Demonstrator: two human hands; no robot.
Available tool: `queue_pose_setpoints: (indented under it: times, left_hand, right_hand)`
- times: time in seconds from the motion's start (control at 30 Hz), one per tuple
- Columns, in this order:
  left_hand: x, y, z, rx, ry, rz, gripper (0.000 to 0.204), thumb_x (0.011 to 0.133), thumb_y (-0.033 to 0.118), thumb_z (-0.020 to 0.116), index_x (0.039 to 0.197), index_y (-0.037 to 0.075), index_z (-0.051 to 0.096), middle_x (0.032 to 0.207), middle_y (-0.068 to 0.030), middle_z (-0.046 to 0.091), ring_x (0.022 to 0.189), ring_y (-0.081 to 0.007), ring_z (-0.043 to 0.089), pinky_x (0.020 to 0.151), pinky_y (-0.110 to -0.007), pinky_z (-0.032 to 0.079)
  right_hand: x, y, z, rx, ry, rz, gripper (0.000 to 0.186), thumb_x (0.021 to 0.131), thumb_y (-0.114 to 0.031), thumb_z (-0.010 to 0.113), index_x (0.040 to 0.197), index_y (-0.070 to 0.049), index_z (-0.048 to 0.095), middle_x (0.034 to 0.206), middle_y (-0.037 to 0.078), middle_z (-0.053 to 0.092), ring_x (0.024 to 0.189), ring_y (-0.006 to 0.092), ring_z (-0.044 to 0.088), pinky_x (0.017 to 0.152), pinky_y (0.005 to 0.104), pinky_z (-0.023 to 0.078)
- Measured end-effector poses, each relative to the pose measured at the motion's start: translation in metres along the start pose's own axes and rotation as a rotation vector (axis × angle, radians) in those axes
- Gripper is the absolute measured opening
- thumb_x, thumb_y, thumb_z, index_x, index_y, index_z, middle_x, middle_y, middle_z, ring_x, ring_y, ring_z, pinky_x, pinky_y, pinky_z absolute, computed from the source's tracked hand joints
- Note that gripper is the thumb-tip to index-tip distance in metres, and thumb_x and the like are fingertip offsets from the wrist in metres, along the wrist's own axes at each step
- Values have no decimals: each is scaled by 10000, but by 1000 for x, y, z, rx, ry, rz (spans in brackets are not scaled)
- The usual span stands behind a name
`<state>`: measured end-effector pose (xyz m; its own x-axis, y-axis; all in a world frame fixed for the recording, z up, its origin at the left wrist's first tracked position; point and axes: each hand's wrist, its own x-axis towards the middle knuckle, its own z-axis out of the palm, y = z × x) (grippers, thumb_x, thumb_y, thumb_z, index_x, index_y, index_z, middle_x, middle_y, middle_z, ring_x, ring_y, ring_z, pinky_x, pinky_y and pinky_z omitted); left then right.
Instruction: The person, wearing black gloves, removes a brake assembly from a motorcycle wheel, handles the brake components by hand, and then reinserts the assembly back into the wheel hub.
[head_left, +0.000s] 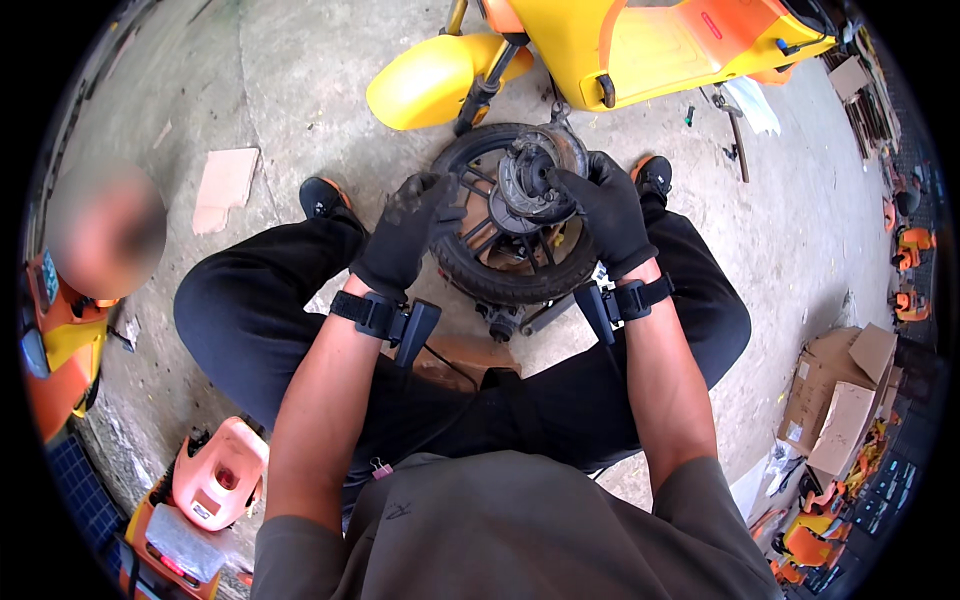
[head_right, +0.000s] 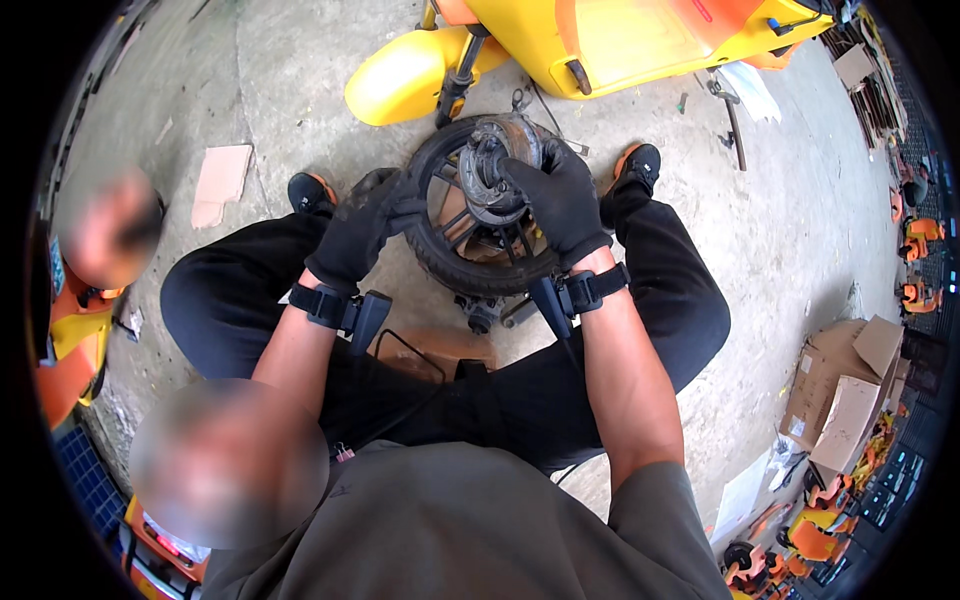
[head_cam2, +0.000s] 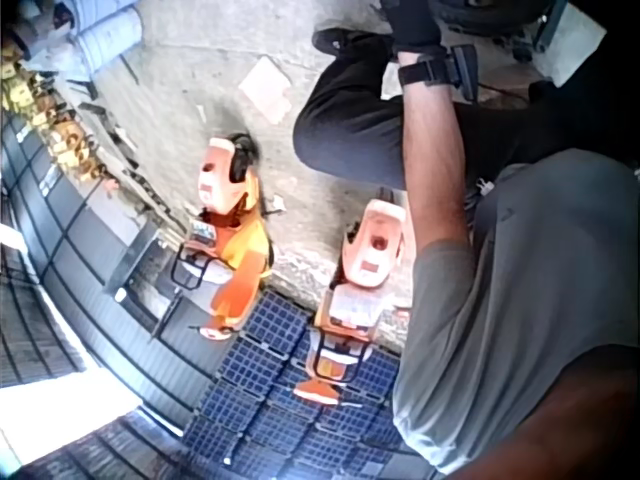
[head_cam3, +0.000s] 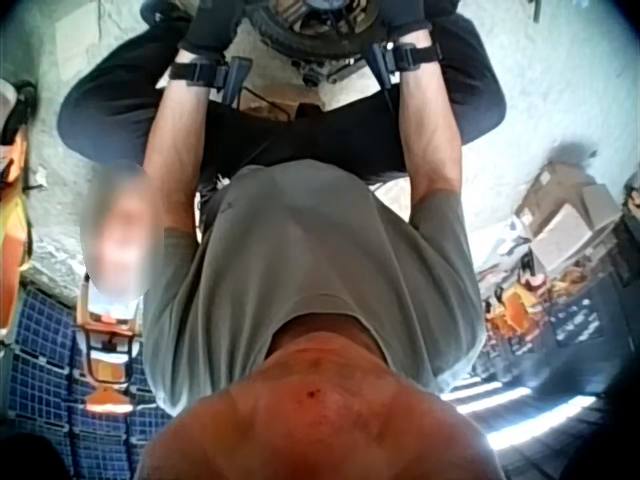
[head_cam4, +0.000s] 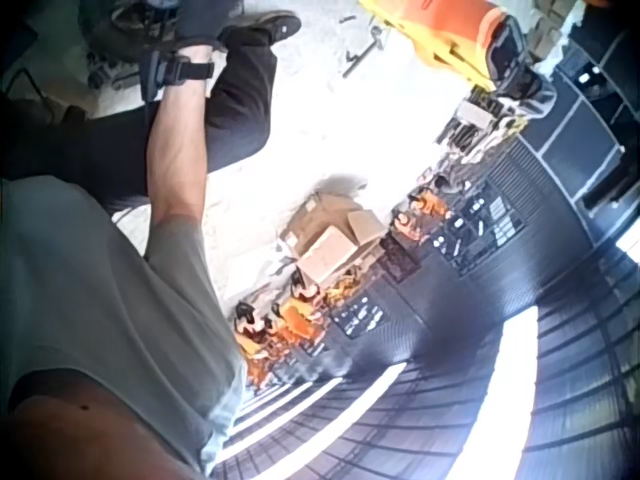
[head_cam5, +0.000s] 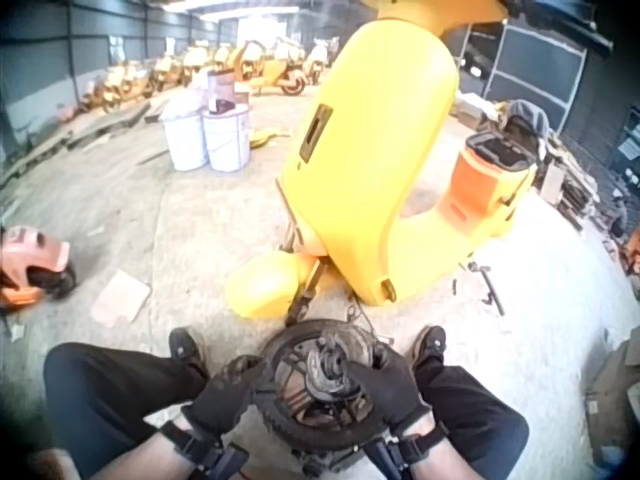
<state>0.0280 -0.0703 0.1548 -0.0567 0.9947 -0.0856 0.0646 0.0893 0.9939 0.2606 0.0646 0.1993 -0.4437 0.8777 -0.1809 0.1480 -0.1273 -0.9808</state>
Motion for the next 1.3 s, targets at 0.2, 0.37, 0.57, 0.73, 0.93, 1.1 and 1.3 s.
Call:
queue_pose_setpoints:
  times: [0.2,0.37,0.57,0.73,0.93,1.1,1.3]
  left_hand:
    - [-1,9,8,-49,31,-68,608,842,-185,489,1421,-21,405,1345,-182,513,1191,-279,607,969,-363,540]
    - [0,-16,1,-219,-66,-109,626,849,-193,471,1441,-5,394,1367,-172,475,1213,-292,593,995,-385,529]
    - [0,12,10,-154,-52,-166,615,856,-208,425,1435,-2,405,1385,-164,429,1222,-290,580,1019,-380,517]
    - [3,-10,-3,87,-7,-84,672,797,-240,416,1424,3,426,1359,-179,450,1212,-298,581,1007,-363,526]
    - [-1,-8,2,124,139,98,679,769,-242,402,1397,11,466,1312,-194,481,1193,-308,580,989,-363,535]
    - [-1,3,5,146,180,21,634,773,-227,425,1357,8,504,1265,-199,514,1143,-309,595,948,-369,556]
    - [-2,5,6,132,224,71,539,826,-189,456,1328,-5,524,1252,-199,521,1140,-300,597,933,-354,566]
  right_hand:
    - [-3,6,6,-138,-98,-124,326,870,-91,703,1159,44,636,1021,78,708,883,106,648,802,270,530]
    - [-8,0,17,-117,-153,-69,342,837,-146,728,1117,37,660,996,111,719,897,157,663,821,324,526]
    - [-8,17,17,-144,-187,1,349,831,-169,726,1106,36,662,987,132,721,887,181,674,811,334,524]
    - [-7,20,19,-361,-174,-3,321,804,-198,749,967,65,662,818,131,699,752,153,645,677,343,506]
    - [-2,47,10,-617,-98,76,433,759,-303,757,979,58,659,829,220,683,792,313,670,728,408,502]
    - [8,63,2,-853,-116,207,534,741,-364,738,1060,58,663,986,285,686,985,402,670,841,422,520]
    - [12,86,-5,-994,-47,203,465,695,-302,789,978,56,701,991,295,679,969,402,674,838,442,538]
